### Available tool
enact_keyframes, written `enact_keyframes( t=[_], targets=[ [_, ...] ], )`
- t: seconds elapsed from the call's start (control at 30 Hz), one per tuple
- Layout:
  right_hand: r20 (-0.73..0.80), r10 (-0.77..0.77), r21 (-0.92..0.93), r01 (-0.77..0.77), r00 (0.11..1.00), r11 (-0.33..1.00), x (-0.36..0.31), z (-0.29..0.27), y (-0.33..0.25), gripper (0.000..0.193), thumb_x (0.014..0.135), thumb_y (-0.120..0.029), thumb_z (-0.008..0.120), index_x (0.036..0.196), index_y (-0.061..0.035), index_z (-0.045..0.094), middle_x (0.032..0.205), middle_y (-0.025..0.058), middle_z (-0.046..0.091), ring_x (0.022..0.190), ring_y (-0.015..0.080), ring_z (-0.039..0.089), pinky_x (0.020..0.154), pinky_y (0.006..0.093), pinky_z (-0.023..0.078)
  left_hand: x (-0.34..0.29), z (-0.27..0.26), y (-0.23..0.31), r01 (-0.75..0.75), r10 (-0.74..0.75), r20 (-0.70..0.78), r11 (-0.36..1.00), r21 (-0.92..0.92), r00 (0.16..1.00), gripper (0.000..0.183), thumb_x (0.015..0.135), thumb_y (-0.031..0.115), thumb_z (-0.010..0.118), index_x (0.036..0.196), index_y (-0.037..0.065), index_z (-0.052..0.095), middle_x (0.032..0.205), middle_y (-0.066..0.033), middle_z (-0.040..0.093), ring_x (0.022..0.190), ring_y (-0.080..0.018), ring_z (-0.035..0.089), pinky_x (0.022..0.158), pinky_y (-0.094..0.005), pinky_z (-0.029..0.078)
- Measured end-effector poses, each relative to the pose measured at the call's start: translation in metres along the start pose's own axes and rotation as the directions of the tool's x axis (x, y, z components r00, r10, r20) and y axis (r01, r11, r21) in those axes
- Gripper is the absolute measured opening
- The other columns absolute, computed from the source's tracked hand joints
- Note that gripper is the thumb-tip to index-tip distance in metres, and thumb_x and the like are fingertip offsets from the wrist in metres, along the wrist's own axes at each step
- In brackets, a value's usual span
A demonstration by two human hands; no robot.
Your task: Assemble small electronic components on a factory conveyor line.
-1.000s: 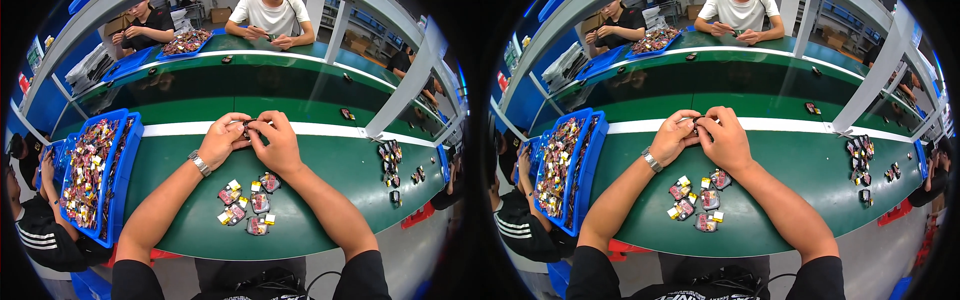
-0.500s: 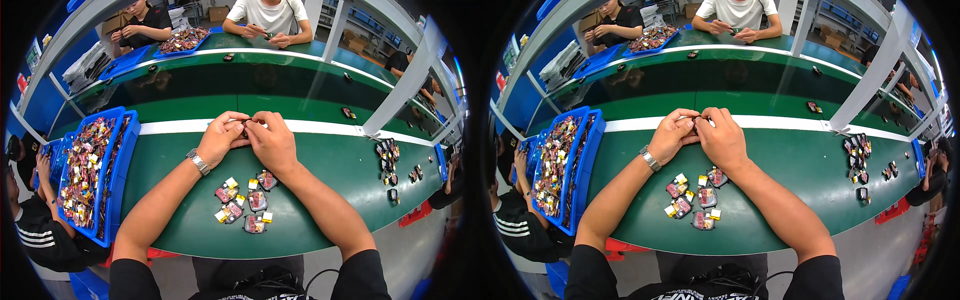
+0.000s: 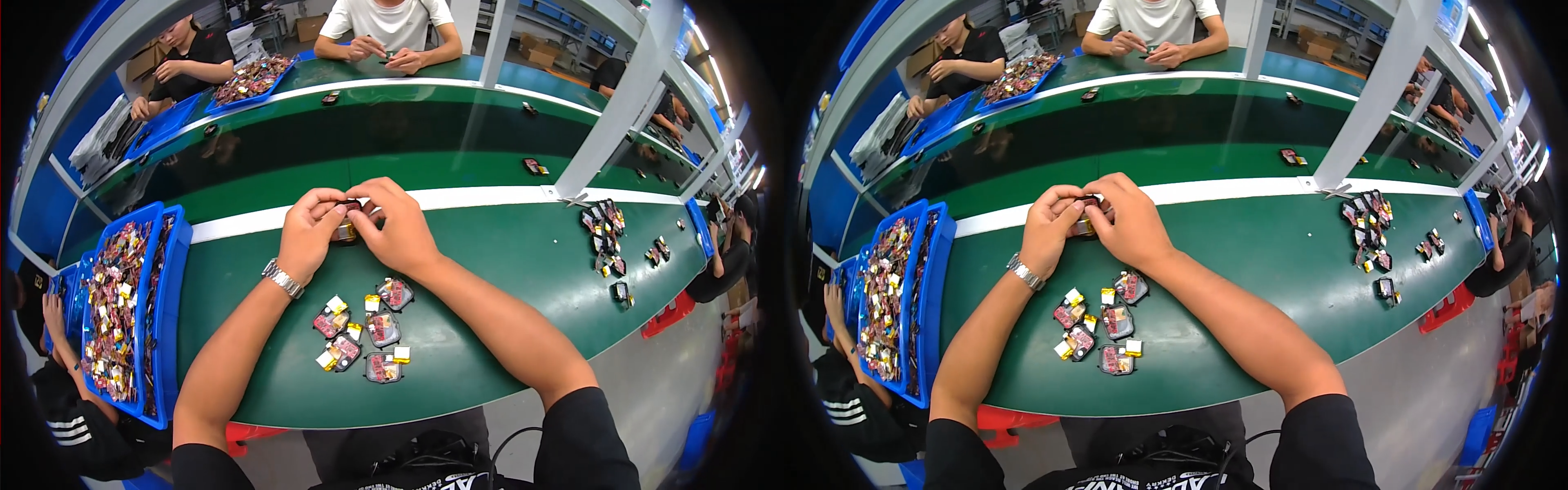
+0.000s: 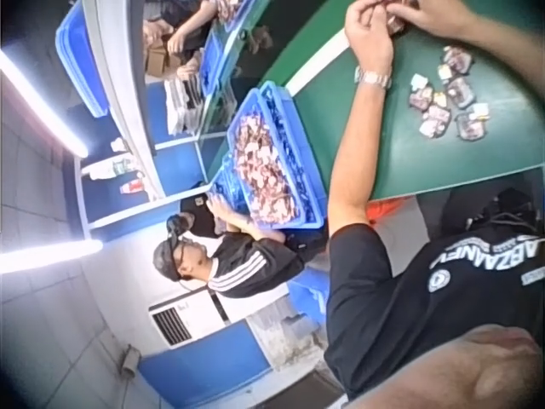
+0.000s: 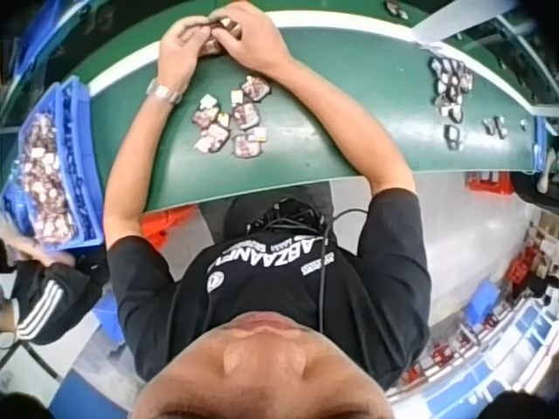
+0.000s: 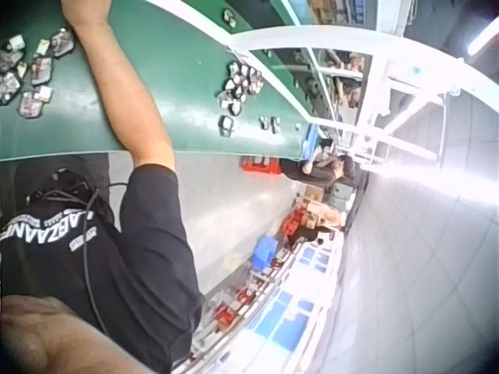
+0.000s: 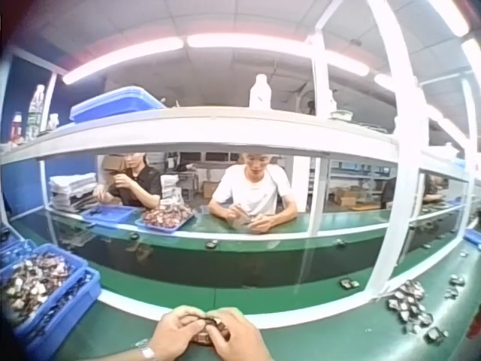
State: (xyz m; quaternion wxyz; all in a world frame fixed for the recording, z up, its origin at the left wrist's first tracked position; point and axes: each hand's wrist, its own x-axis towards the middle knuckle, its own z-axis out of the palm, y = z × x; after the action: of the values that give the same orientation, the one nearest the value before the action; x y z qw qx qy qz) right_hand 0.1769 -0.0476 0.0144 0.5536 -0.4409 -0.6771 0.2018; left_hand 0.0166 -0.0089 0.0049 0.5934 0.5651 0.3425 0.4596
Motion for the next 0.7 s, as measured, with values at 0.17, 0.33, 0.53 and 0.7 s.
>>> enact_keyframes(
  t=[0.17,0.33,0.53,0.7],
  targets=[
    [0.003,0.129,0.145,-0.128,0.992,0.981,0.009,0.003,0.022,0.017,0.082,-0.004,0.07,0.099,-0.0003,0.069,0.097,0.0106,0.066,0.078,0.0179,0.067,0.069,0.0281,0.055,-0.001,0.0,0.002,-0.019,0.019,0.035,1.0,0.024,0.999,0.026,0.095,0.005,0.057,0.12,0.001,0.051,0.111,-0.0116,0.066,0.095,-0.0149,0.066,0.077,-0.0261,0.056],
    [-0.309,0.382,-0.036,-0.412,0.871,0.91,0.065,-0.047,0.084,0.019,0.079,-0.011,0.074,0.096,-0.0035,0.072,0.086,0.0095,0.072,0.082,0.0183,0.069,0.075,0.0311,0.054,0.008,-0.006,-0.001,-0.146,0.15,-0.061,0.987,0.068,0.987,0.029,0.095,0.005,0.052,0.124,0.001,0.049,0.125,-0.0168,0.06,0.108,-0.0233,0.064,0.089,-0.0341,0.055],
    [-0.358,0.386,-0.288,-0.494,0.85,0.82,0.071,-0.08,0.113,0.02,0.079,-0.014,0.071,0.096,-0.0029,0.072,0.091,0.0135,0.071,0.086,0.0276,0.068,0.081,0.0359,0.053,0.01,-0.011,-0.002,-0.061,0.059,0.021,0.993,0.105,0.998,0.019,0.095,0.006,0.054,0.112,-0.001,0.057,0.116,-0.0154,0.065,0.103,-0.0211,0.066,0.085,-0.031,0.055],
    [0.045,0.028,-0.473,-0.003,0.999,0.881,0.037,-0.077,0.038,0.022,0.079,-0.012,0.07,0.097,-0.0003,0.069,0.087,0.0144,0.067,0.074,0.0233,0.066,0.07,0.0338,0.053,0.007,-0.019,-0.002,-0.046,0.044,0.066,0.999,0.028,0.997,0.017,0.093,0.006,0.056,0.109,0.0,0.059,0.109,-0.0138,0.067,0.096,-0.0182,0.066,0.083,-0.0293,0.055]
  ],
)
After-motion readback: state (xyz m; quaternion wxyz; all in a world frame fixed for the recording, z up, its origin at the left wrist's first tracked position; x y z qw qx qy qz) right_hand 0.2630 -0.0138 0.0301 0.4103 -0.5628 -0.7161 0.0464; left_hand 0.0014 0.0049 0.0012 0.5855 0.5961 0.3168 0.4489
